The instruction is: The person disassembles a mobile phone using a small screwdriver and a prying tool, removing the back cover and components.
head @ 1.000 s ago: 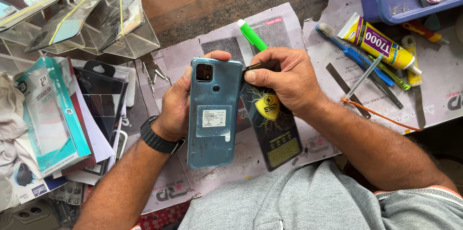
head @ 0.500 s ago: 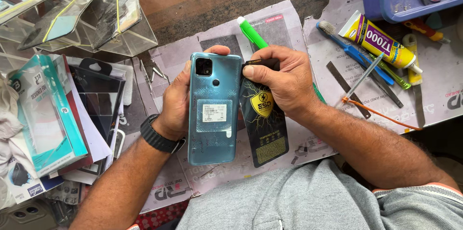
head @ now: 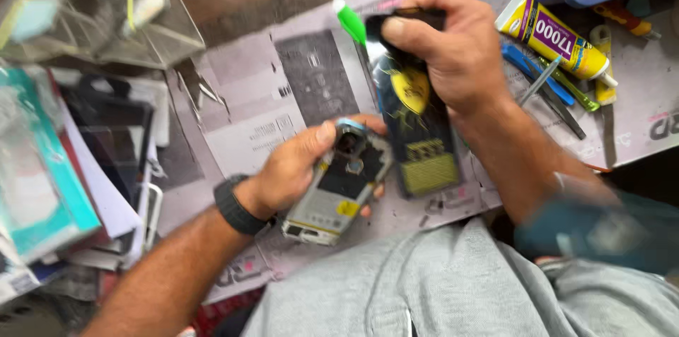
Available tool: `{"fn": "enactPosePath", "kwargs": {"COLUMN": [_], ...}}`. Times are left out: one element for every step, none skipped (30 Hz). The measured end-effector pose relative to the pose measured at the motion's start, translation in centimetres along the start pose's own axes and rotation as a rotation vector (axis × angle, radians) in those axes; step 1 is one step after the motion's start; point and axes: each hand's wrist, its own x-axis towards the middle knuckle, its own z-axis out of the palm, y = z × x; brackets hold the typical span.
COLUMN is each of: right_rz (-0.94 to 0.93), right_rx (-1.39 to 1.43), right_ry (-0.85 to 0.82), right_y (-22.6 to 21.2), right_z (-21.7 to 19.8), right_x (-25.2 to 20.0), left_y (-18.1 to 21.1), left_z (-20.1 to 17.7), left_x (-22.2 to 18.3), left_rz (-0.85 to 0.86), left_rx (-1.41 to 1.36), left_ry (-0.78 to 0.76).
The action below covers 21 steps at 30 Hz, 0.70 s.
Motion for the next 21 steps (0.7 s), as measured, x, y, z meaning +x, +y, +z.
{"fn": "enactPosePath", "kwargs": {"right_rz": [0.021,0.025,0.031,0.033,0.036,0.049,0.064,0.068,0.071,0.051,0.032,0.017,0.013,0.000,-0.005,-0.003,0.006,0.037,0.068,0.120,0.173], "right_rx": [0.014,0.022,0.029,0.000,-0.029,-0.051,-0.033,-0.016,0.000,0.020,0.041,0.066,0.083,0.102,0.112,0.115,0.110,0.116,0.123,0.142,0.162], "right_ry": [-0.016,-0.027,-0.037,-0.055,-0.074,-0.099,-0.103,-0.105,-0.108,-0.151,-0.195,-0.236,-0.271,-0.306,-0.319,-0.336,-0.331,-0.325,-0.318,-0.311,-0.304], "right_y": [0.6,1.1,1.2,1.1,0.9,1.0,0.9,0.4,-0.2,-0.6,-1.0,-1.2,-1.3,-1.4,-1.5,-1.7,-1.6,-1.5,-1.3,-1.1,-0.9], "right_z": [0.4,0.9,1.1,1.1,1.1,1.4,1.6,1.7,1.9,2.0,2.0,2.1,2.2,2.3,2.5,2.5,2.8,2.9,3.0,3.0,2.9], "right_x": [0.0,0.5,1.0,1.5,2.1,2.4,2.6,3.1,3.7,4.2,4.6,4.8,4.9,5.2,5.4,5.7,6.0,6.2,6.4,6.5,6.7], "left_y": [-0.1,0.1,0.3,0.5,0.7,0.7,0.8,1.2,1.4,1.5,1.5,1.4,1.4,1.5,1.5,1.5,1.5,1.5,1.5,1.5,1.5], "left_z": [-0.1,-0.2,-0.1,-0.1,-0.1,-0.2,-0.4,-0.5,-0.4,-0.4,-0.4,-0.4,-0.4,-0.3,-0.2,-0.1,0.0,0.0,0.0,0.0,-0.1], "left_x": [-0.1,0.2,0.3,0.1,-0.1,-0.4,-0.4,-0.2,-0.3,-0.2,-0.3,-0.4,-0.4,-0.5,-0.5,-0.5,-0.5,-0.5,-0.5,-0.4,-0.4], "left_rz": [-0.005,-0.013,-0.019,-0.019,-0.019,0.001,0.021,0.042,0.040,0.032,0.024,0.032,0.040,0.048,0.050,0.050,0.050,0.051,0.052,0.053,0.050], "left_rx": [-0.043,-0.076,-0.100,-0.126,-0.152,-0.132,-0.111,-0.078,-0.067,-0.054,-0.042,-0.034,-0.026,-0.009,-0.012,-0.013,-0.014,-0.007,0.001,0.005,0.004], "left_ry": [0.029,0.044,0.057,0.079,0.101,0.079,0.058,0.031,0.042,0.051,0.060,0.055,0.049,0.042,0.043,0.043,0.043,0.042,0.042,0.041,0.039]}}
